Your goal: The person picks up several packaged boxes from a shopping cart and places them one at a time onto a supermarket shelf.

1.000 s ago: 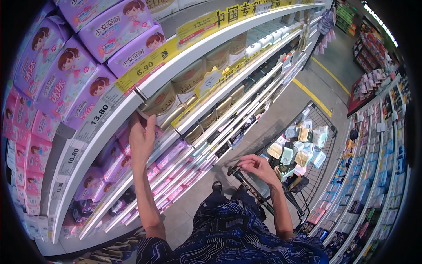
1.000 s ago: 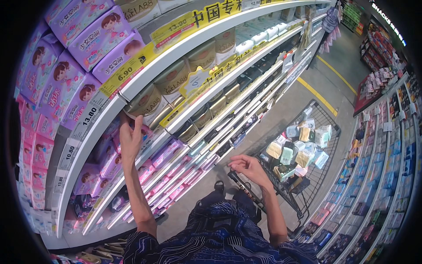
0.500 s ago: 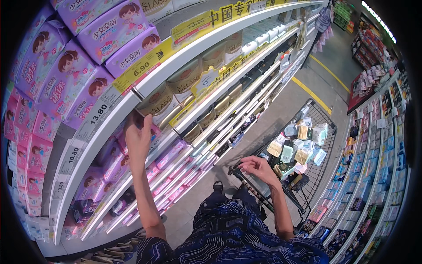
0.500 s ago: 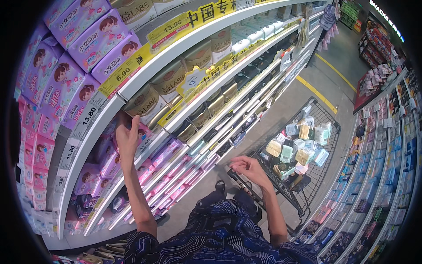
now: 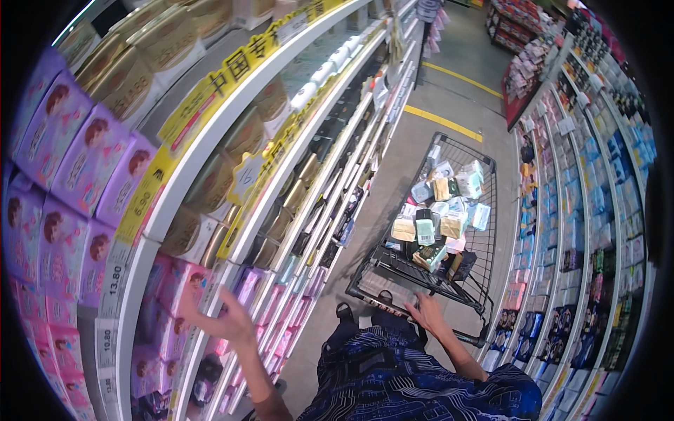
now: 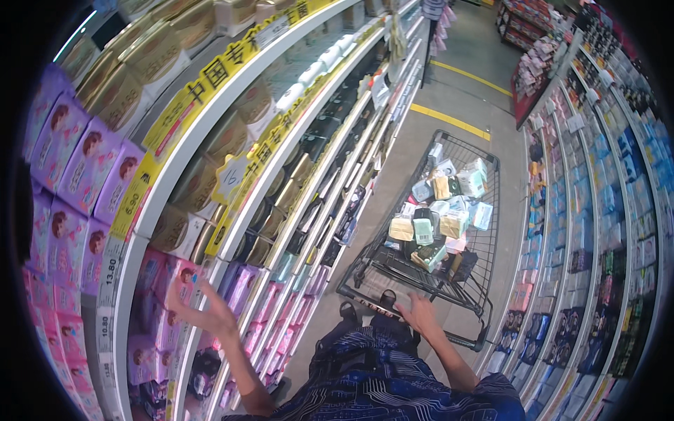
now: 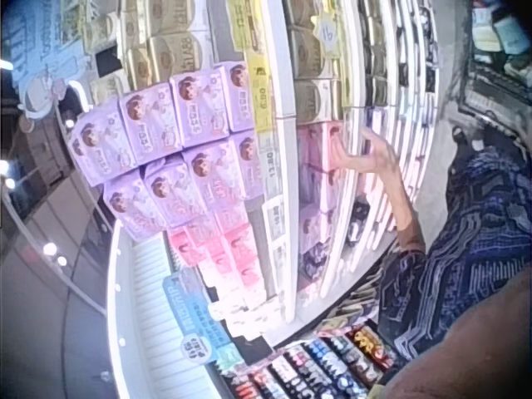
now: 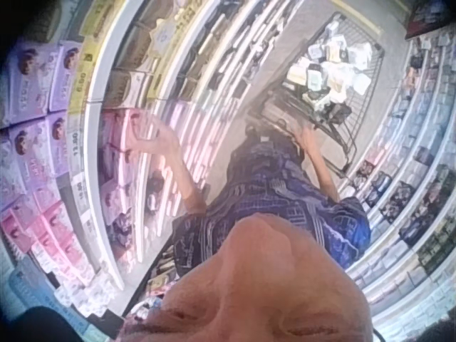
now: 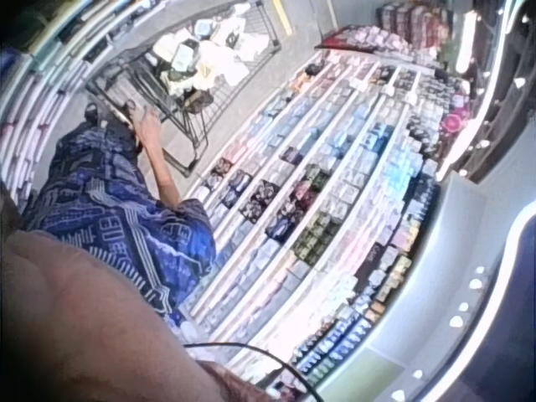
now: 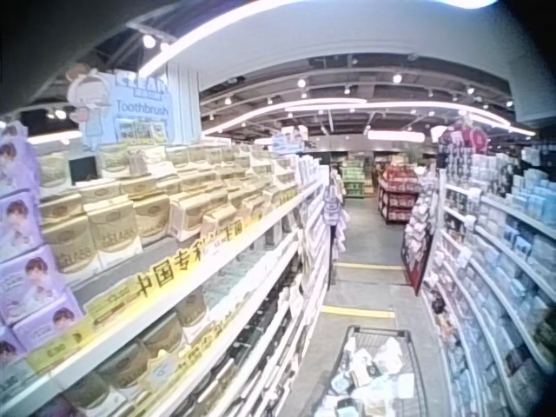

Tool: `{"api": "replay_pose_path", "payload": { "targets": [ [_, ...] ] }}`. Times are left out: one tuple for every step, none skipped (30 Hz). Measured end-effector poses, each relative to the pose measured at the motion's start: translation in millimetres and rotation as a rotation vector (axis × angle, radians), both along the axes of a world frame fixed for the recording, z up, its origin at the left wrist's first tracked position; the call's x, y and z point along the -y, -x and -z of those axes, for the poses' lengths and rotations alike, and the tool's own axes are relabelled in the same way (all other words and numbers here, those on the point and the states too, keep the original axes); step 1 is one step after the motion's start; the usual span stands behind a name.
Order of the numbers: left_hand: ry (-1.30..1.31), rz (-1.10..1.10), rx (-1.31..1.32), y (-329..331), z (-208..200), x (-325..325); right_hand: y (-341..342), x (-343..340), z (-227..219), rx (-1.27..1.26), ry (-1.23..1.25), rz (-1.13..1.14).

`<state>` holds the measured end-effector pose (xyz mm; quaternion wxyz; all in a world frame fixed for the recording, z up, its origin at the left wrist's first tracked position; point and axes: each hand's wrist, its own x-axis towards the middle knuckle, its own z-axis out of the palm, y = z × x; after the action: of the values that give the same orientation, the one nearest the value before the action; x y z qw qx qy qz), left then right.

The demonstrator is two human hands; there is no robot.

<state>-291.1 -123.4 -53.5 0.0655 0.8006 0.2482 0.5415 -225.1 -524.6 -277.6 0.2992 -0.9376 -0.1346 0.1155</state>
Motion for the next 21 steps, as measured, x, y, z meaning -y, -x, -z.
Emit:
{"api": "replay_pose_path", "payload": {
  "targets": [
    [-0.109,0.1,-0.039,-0.2,14.0,8.0,5.3,6.8,6.4,-0.203,0.161,0.001],
    [-0.11,0.093,-0.044,-5.0,24.2,17.0,7.3,7.2,6.1,-0.207,0.161,-0.006],
    [0.033,0.144,-0.065,-9.4,33.0,28.5,8.1,8.2,-1.2,-0.275,0.08,-0.006],
    [0.174,0.188,-0.083,-10.6,36.0,34.2,7.1,8.5,-6.9,-0.345,-0.001,-0.011],
    [0.172,0.169,-0.09,-15.5,31.7,30.7,11.2,8.7,-7.3,-0.353,-0.002,-0.03],
    [0.174,0.111,-0.064,-27.4,24.8,24.7,15.0,11.0,-6.1,-0.285,0.022,-0.055],
    [0.174,0.052,-0.038,-37.0,17.9,17.7,17.4,12.4,-5.3,-0.215,0.044,-0.082],
    [0.172,0.022,-0.04,-41.6,7.6,12.3,17.1,13.3,-7.8,-0.219,0.045,-0.112],
    [0.227,0.024,0.073,-45.5,-6.7,4.6,16.3,11.1,-10.3,-0.209,0.066,-0.121],
    [0.279,0.028,0.188,-46.4,-16.0,-2.7,15.4,10.4,-10.6,-0.197,0.087,-0.128],
    [0.272,0.01,0.191,-44.9,-19.6,-10.2,15.2,9.4,-8.5,-0.172,0.065,-0.13],
    [0.325,-0.016,0.27,-42.5,-22.5,-17.3,14.1,9.5,-7.3,-0.171,0.062,-0.147],
    [0.378,-0.041,0.349,-40.7,-25.7,-23.8,12.8,9.5,-6.6,-0.176,0.052,-0.147],
    [0.372,-0.061,0.353,-35.6,-31.9,-29.8,12.3,9.0,-6.5,-0.184,0.045,-0.151],
    [0.274,-0.139,0.167,-34.1,-40.0,-33.8,12.3,10.4,-5.1,-0.184,0.047,-0.161],
    [0.178,-0.215,-0.019,-33.9,-47.3,-35.7,12.2,11.6,-2.8,-0.178,0.047,-0.148],
    [0.18,-0.226,-0.018,-35.4,-53.5,-35.3,11.6,13.2,0.0,-0.171,0.047,-0.135],
    [0.248,-0.252,-0.083,-36.9,-59.3,-35.3,11.9,15.2,4.1,-0.171,0.051,-0.145],
    [0.318,-0.277,-0.149,-39.2,-61.7,-36.7,12.5,17.1,9.0,-0.159,0.024,-0.141],
    [0.325,-0.29,-0.148,-40.2,-59.8,-42.4,11.6,19.1,10.9,-0.149,-0.002,-0.14],
    [0.38,-0.293,-0.158,-40.0,-56.6,-50.4,9.9,18.8,8.6,-0.151,0.005,-0.153]
  ]
}}
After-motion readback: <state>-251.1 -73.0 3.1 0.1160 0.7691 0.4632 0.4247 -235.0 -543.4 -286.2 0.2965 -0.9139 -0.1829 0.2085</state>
